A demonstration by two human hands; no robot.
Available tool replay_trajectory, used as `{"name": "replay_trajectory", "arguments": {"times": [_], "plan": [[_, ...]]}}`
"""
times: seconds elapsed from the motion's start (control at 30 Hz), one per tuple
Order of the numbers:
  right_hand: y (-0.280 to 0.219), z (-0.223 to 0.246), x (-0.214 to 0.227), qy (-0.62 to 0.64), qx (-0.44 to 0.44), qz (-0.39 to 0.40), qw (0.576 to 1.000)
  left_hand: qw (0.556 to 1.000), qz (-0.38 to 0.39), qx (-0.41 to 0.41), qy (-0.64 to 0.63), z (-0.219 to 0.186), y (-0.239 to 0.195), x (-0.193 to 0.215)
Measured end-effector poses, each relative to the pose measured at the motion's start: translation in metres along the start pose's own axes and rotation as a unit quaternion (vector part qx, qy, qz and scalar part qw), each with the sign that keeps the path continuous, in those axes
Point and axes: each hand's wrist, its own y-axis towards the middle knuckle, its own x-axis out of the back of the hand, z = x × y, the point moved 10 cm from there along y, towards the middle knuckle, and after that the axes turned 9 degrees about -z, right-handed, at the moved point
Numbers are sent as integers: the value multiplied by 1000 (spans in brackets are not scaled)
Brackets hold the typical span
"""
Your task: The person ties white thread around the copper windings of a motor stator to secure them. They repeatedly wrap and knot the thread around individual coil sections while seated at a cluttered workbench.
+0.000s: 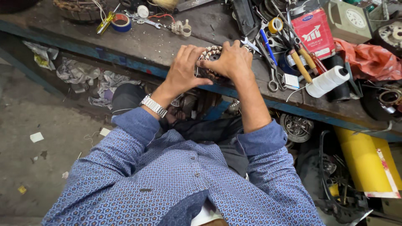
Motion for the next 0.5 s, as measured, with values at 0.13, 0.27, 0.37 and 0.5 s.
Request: {"name": "replay_trajectory", "arguments": {"times": [0.13,0.27,0.37,0.5], "plan": [[6,-8,-4,-25,-44,-28,998,998,-19,53,4,16,-1,-2],[0,-21,1,-18,-87,-74,993,993,-16,111,-21,38,0,-5],[-7,-28,1,-1,-91,-52,994,986,-3,162,-44,54,-1,-9],[-17,-37,3,28,-83,-34,996,985,-6,159,-63,56,-2,-8]]}}
